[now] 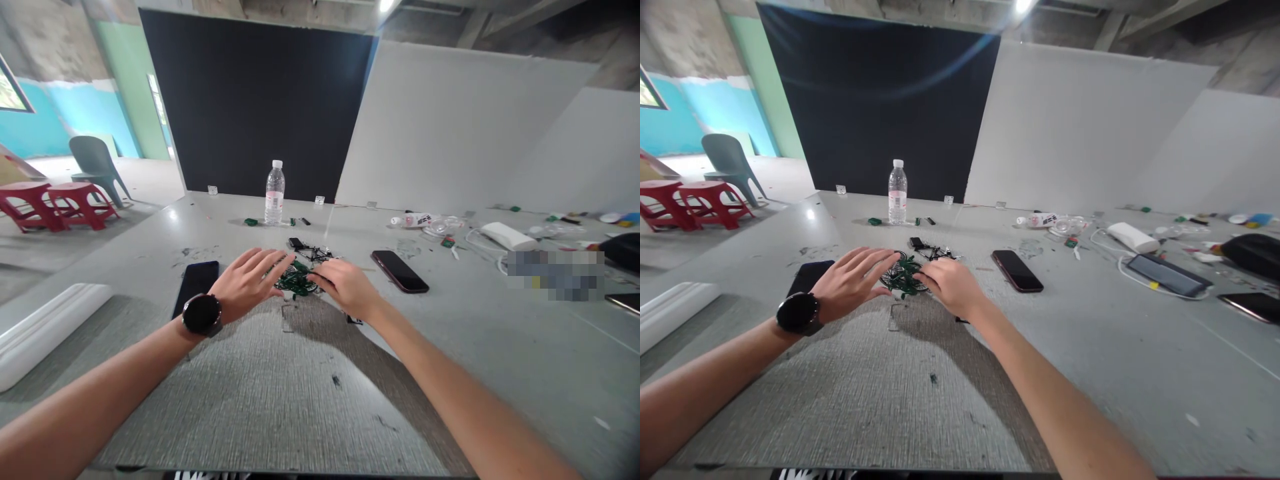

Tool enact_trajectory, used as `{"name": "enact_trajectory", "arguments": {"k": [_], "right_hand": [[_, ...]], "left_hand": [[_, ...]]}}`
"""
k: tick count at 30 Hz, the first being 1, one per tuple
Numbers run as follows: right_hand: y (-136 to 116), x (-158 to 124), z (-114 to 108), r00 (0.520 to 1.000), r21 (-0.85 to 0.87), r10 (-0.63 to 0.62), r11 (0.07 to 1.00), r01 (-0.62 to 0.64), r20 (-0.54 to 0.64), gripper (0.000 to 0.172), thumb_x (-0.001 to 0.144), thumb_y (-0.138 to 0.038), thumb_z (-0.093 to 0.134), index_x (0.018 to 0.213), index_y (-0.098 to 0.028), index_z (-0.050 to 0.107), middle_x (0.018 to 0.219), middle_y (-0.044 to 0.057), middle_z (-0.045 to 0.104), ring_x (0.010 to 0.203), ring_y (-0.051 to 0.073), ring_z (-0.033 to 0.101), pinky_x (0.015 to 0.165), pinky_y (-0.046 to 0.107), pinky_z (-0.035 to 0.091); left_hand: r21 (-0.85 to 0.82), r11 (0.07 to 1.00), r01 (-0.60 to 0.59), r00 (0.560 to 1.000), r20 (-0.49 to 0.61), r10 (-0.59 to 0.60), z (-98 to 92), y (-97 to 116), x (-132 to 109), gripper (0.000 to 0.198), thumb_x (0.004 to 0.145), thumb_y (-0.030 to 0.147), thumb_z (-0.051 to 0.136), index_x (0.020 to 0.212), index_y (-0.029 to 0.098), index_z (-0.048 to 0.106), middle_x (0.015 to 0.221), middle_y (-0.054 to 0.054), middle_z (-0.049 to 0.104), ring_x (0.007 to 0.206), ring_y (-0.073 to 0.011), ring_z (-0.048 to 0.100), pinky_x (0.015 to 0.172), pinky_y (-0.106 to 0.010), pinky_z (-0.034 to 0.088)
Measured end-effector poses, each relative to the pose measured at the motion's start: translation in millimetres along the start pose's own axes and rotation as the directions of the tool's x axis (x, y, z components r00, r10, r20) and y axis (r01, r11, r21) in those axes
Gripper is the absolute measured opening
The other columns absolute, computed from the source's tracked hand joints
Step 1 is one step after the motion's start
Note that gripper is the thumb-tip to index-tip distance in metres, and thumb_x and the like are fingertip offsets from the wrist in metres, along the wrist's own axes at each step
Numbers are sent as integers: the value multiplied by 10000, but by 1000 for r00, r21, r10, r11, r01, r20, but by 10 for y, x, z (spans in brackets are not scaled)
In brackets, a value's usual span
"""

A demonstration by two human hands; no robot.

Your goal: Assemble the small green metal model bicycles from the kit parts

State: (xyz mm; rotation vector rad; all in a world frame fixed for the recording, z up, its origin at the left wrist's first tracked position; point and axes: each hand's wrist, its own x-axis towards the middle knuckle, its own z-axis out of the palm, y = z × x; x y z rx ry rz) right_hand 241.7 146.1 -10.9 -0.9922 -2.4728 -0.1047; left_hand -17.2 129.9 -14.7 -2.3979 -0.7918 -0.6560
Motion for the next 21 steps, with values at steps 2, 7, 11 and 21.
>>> {"name": "enact_trajectory", "arguments": {"k": [2, 7, 11, 21], "right_hand": [[-31, 5, 20, 999, -6, -41, 999, 41, 7, 385, 1035, -399, 360, 909, -184, 654, 822, 61, 668, 787, 193, 580, 734, 314, 408], [-111, 22, 39, 997, -18, -82, 996, 82, 6, 348, 1033, -352, 382, 918, -169, 656, 825, 62, 654, 783, 195, 569, 726, 325, 422], [-158, 20, 44, 999, 68, -54, 996, 54, -1, 313, 1033, -330, 390, 1005, -162, 653, 939, 78, 645, 830, 184, 590, 727, 315, 451], [-140, 11, 62, 1000, 180, -3, 984, 0, 17, 312, 1030, -375, 397, 1069, -201, 653, 1006, 65, 691, 926, 202, 614, 815, 340, 464]], "left_hand": [[20, 1000, -16, 1000, 24, 16, 4, 16, 2, 574, 956, 296, 584, 1450, 98, 370, 1306, -171, 606, 1190, -297, 575, 1011, -476, 475], [-19, 1000, 23, 999, 26, -22, 26, 53, -13, 423, 990, 191, 504, 1388, 72, 422, 1154, -149, 671, 1018, -255, 646, 863, -417, 551], [-52, 997, 51, 999, 22, -50, 64, 51, -27, 417, 993, 206, 502, 1381, 71, 425, 1108, -149, 669, 964, -245, 652, 798, -386, 567], [-112, 991, 70, 998, 1, -70, 100, 15, -31, 300, 1015, 261, 462, 1262, 100, 519, 1083, -138, 663, 946, -224, 644, 747, -348, 578]]}}
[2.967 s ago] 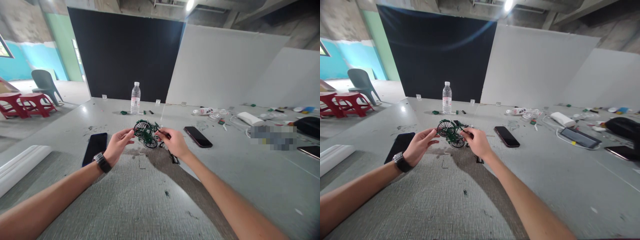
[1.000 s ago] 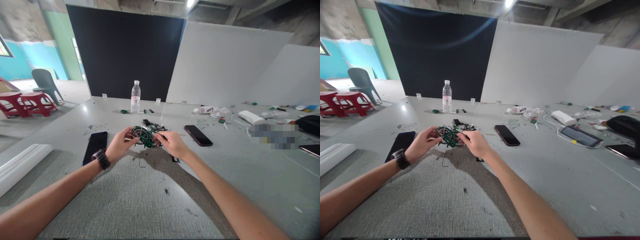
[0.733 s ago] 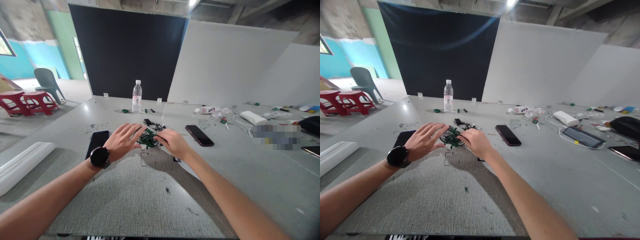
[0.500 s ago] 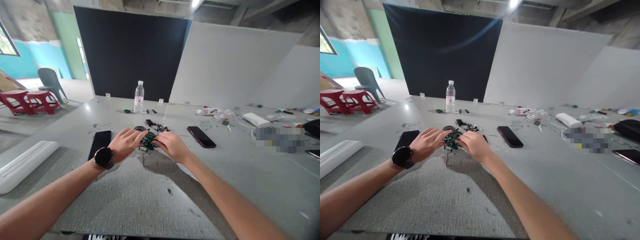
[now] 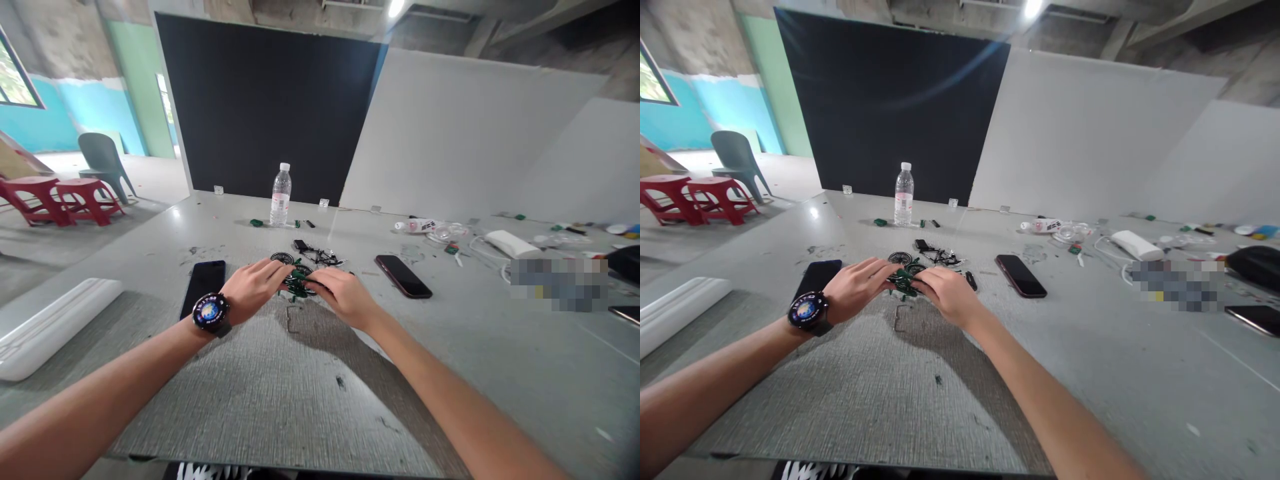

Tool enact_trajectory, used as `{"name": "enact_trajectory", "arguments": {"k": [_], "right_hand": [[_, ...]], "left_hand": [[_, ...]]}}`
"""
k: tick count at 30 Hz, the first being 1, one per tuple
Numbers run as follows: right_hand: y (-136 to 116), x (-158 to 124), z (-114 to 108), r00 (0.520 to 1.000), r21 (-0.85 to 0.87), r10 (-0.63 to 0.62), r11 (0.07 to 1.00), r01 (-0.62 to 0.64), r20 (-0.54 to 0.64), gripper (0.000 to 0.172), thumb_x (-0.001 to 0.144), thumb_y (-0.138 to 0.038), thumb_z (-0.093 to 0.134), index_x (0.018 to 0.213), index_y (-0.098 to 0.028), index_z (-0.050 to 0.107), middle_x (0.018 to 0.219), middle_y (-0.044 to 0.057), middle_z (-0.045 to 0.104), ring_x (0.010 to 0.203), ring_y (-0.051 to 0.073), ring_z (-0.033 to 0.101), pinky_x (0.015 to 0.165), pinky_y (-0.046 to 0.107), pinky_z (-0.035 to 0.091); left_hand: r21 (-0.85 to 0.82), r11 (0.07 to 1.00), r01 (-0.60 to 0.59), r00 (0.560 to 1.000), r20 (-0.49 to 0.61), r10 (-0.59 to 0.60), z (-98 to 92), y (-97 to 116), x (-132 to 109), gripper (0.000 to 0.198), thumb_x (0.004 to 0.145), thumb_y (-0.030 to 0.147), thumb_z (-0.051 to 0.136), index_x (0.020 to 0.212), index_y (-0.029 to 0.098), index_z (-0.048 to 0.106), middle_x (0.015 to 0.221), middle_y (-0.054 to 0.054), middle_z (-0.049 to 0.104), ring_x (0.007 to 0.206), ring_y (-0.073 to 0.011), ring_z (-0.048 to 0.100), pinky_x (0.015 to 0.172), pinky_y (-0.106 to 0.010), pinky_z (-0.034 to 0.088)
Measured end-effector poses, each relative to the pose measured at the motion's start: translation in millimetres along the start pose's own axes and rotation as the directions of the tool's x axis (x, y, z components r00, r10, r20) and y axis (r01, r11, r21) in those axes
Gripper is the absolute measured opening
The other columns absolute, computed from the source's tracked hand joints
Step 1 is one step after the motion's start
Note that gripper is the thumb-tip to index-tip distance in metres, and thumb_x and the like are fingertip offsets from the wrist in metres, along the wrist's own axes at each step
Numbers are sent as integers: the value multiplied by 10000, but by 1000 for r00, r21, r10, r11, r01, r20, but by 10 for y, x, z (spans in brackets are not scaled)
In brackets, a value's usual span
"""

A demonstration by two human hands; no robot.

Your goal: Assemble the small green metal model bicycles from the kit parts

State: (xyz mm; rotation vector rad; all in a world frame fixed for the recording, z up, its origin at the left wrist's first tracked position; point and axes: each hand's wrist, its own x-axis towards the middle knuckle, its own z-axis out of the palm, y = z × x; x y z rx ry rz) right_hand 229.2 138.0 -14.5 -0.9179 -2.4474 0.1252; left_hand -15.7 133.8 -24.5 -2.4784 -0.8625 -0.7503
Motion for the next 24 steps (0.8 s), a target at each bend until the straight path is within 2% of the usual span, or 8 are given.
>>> {"name": "enact_trajectory", "arguments": {"k": [6, 11, 14, 18, 24], "right_hand": [[4, 1, -9, 998, -7, 61, 998, -61, 20, 333, 1022, -406, 404, 1061, -215, 674, 923, 59, 701, 853, 205, 606, 747, 341, 449], [-37, 5, -38, 999, 98, 36, 995, -33, -27, 314, 1017, -404, 419, 1104, -221, 659, 1070, 71, 676, 974, 208, 613, 845, 346, 460], [-46, -1, -58, 991, 114, 99, 990, -89, -88, 374, 1014, -449, 400, 1199, -217, 629, 1114, 94, 613, 985, 209, 605, 860, 344, 466], [17, -15, -75, 957, 124, 228, 970, -207, -182, 441, 1008, -510, 369, 1274, -222, 571, 1110, 108, 562, 976, 217, 593, 834, 343, 473], [130, -39, -85, 962, 122, 256, 962, -243, -98, 458, 1004, -555, 330, 1158, -230, 613, 1094, 86, 562, 726, 152, 563, 718, 323, 461]], "left_hand": [[-37, 999, 0, 1000, 2, 0, 2, -19, -6, 242, 1022, 279, 448, 1173, 124, 556, 1069, -124, 663, 940, -212, 640, 782, -358, 576], [-78, 996, 49, 999, -20, -51, -20, -1, -2, 231, 1008, 274, 476, 1171, 134, 559, 1072, -114, 665, 938, -219, 630, 766, -365, 573], [-95, 992, 85, 996, 0, -86, -6, -51, -9, 225, 1000, 276, 493, 1166, 141, 564, 1068, -107, 656, 959, -222, 620, 785, -365, 565], [-90, 988, 124, 992, -1, -125, -14, -253, 4, 224, 999, 275, 493, 1166, 143, 561, 1063, -106, 645, 973, -228, 609, 822, -384, 547], [-138, 953, 269, 963, 7, -271, -108, -712, 124, 176, 982, 255, 496, 1080, 155, 601, 1034, -96, 655, 939, -219, 626, 837, -357, 511]]}}
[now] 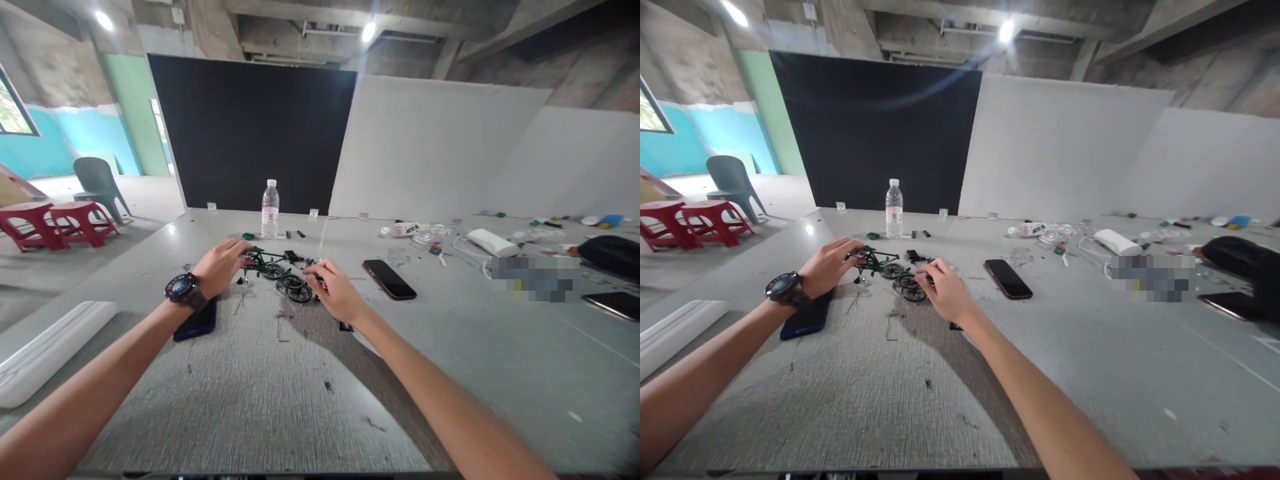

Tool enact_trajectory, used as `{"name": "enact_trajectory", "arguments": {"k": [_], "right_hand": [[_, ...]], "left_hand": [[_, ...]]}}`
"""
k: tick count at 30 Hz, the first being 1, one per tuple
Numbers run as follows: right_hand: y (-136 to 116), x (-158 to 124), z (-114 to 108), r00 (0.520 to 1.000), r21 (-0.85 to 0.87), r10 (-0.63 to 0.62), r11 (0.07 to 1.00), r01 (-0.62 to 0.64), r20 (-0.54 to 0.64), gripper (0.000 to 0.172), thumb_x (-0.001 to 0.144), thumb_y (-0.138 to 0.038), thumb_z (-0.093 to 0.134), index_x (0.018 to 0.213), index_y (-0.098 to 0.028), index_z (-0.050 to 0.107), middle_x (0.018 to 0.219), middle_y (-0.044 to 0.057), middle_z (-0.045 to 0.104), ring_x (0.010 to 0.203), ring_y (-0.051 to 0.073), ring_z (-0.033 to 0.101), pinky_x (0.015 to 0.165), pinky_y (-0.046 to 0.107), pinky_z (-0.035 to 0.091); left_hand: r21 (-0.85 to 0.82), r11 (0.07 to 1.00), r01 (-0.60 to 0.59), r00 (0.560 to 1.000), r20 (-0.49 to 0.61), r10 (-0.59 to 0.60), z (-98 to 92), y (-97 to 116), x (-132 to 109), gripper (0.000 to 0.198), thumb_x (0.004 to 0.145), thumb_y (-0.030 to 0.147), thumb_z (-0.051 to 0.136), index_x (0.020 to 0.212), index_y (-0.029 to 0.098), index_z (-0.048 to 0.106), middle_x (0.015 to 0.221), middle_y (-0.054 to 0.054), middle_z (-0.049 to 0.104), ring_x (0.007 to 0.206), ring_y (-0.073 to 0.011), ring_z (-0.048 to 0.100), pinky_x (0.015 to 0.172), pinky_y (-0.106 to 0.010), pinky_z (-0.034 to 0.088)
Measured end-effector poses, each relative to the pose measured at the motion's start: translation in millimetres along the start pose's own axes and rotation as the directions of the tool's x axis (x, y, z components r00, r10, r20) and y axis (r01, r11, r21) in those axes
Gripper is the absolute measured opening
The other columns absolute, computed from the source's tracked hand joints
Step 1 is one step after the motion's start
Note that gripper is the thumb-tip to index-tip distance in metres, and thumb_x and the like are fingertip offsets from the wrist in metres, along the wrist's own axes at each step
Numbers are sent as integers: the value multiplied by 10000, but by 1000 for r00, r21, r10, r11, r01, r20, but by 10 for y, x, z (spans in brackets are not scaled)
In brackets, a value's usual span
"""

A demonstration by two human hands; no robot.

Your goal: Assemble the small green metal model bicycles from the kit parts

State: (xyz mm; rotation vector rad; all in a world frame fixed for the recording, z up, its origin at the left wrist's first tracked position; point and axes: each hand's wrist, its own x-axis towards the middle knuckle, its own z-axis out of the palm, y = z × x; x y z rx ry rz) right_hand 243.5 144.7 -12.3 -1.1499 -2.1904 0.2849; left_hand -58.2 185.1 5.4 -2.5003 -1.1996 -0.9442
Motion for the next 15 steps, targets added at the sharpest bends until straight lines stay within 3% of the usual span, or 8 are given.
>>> {"name": "enact_trajectory", "arguments": {"k": [8, 15], "right_hand": [[27, -12, 3, 1000, 8, -15, 1000, 15, 20, 437, 1008, -533, 351, 1083, -219, 645, 1083, 82, 573, 873, 177, 593, 806, 336, 458], [18, -15, 15, 998, 10, -27, 1000, 26, 51, 414, 1011, -510, 363, 1043, -208, 646, 1038, 73, 577, 854, 175, 587, 786, 329, 458]], "left_hand": [[44, 992, 116, 965, 230, -123, 120, -618, 335, 220, 913, 326, 543, 1047, 188, 651, 1060, -84, 670, 987, -242, 622, 887, -351, 453], [64, 995, 81, 950, 298, -96, 303, -756, 478, 215, 858, 310, 596, 1009, 186, 686, 981, -90, 687, 934, -252, 628, 840, -338, 463]]}}
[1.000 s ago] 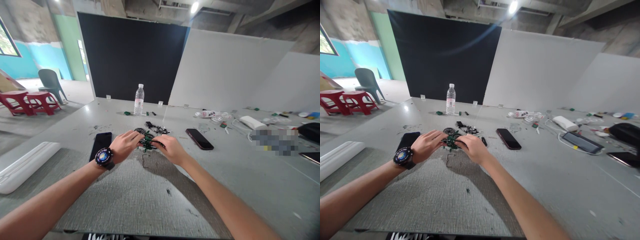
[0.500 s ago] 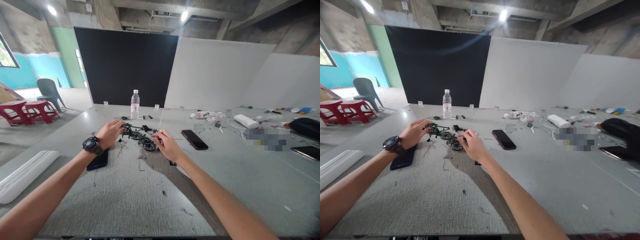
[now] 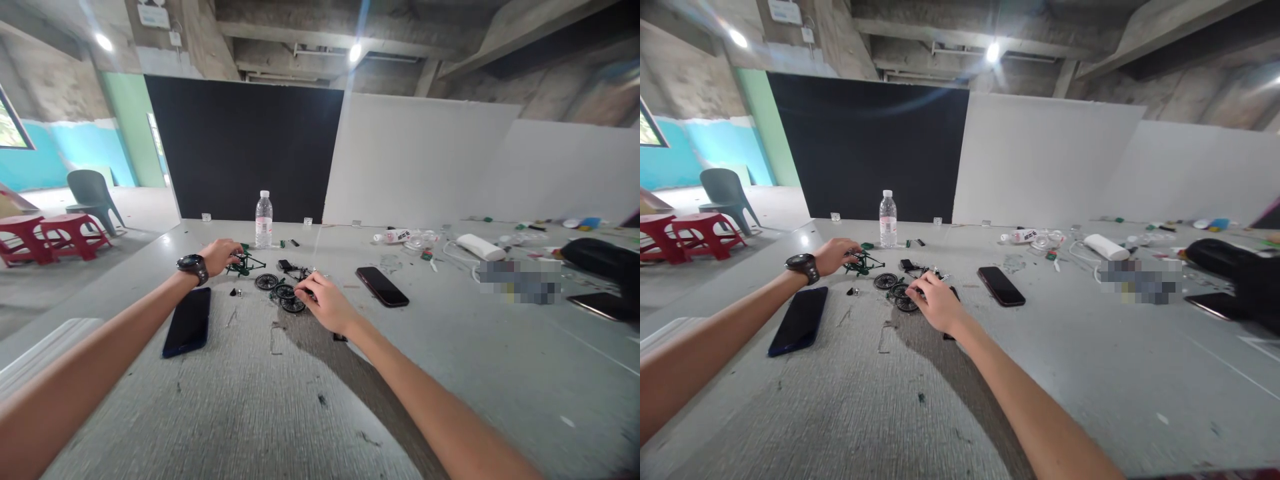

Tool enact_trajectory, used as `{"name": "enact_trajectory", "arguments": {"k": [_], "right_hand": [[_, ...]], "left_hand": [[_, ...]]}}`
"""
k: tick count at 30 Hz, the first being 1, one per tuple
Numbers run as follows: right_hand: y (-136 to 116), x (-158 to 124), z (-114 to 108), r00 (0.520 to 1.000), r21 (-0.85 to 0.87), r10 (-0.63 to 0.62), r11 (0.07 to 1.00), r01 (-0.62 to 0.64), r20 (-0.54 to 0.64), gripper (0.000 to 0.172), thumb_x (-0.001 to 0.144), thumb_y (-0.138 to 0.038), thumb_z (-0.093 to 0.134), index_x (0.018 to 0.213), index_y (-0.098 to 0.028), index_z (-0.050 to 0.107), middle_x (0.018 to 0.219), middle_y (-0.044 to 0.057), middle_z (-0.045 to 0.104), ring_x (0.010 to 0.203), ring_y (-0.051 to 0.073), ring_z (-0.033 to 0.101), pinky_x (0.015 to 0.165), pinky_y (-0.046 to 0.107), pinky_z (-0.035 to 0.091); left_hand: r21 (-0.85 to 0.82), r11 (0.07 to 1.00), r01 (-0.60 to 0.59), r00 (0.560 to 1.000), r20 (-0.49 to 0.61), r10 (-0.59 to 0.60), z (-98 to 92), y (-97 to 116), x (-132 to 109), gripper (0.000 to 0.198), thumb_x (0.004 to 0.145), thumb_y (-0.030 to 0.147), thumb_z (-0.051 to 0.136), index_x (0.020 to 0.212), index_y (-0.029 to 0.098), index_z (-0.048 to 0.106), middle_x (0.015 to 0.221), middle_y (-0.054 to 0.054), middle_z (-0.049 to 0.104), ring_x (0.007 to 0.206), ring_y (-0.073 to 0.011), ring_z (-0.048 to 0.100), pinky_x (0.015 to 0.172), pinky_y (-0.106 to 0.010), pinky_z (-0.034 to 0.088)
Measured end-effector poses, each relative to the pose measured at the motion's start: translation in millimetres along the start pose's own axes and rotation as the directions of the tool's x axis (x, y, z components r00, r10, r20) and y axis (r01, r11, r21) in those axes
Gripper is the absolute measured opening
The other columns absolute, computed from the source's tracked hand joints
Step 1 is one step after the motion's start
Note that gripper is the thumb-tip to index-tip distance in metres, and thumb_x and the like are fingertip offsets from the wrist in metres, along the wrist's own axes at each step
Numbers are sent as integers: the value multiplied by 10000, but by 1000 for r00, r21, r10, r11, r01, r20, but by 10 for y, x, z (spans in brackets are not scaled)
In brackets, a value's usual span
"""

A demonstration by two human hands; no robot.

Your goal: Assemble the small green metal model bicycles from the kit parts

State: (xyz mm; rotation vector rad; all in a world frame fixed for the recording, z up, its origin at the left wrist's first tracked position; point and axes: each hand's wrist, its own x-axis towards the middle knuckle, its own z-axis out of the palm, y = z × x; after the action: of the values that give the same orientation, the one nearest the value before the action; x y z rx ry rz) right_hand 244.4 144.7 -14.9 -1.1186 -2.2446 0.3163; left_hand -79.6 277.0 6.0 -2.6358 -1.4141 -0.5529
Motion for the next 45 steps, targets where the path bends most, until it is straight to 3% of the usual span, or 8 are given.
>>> {"name": "enact_trajectory", "arguments": {"k": [7, 27, 40, 42, 45], "right_hand": [[-11, -22, 12, 1000, -12, -2, 1000, 2, 11, 376, 1014, -478, 385, 1011, -216, 655, 1029, 68, 580, 805, 159, 585, 757, 320, 464], [-4, -29, 44, 999, -8, 10, 1000, -9, 37, 333, 1008, -446, 419, 1031, -217, 659, 1031, 70, 585, 819, 168, 594, 797, 335, 466], [-5, -24, 32, 998, -20, 20, 1000, -19, 53, 337, 1010, -444, 410, 1040, -219, 659, 1043, 71, 584, 803, 164, 589, 771, 320, 468], [-11, -25, 28, 998, -27, 25, 999, -23, 56, 343, 1013, -445, 403, 1044, -219, 659, 1043, 68, 584, 765, 152, 581, 756, 315, 468], [-10, -24, 25, 998, -47, 25, 999, -23, 52, 346, 1014, -446, 401, 1044, -217, 658, 1038, 67, 588, 764, 149, 589, 767, 317, 470]], "left_hand": [[-7, 1000, 12, 1000, -21, -12, 141, 43, 43, 215, 864, 299, 585, 1006, 182, 697, 1040, -104, 662, 909, -250, 634, 796, -335, 489], [-32, 999, -21, 1000, -20, 20, 363, -26, 80, 353, 893, 342, 549, 1199, 182, 618, 1122, -129, 613, 1007, -271, 607, 899, -388, 480], [-8, 1000, 6, 1000, -13, -6, 314, 35, 36, 380, 914, 337, 571, 1266, 197, 555, 1208, -119, 584, 1048, -281, 611, 897, -399, 496], [50, 998, 43, 998, -43, -41, 254, 88, -17, 421, 915, 354, 581, 1301, 200, 519, 1246, -123, 562, 1043, -286, 613, 881, -405, 501], [191, 979, 65, 984, -175, -31, 120, 224, -128, 504, 893, 362, 625, 1347, 206, 471, 1334, -150, 498, 1146, -325, 557, 883, -418, 497]]}}
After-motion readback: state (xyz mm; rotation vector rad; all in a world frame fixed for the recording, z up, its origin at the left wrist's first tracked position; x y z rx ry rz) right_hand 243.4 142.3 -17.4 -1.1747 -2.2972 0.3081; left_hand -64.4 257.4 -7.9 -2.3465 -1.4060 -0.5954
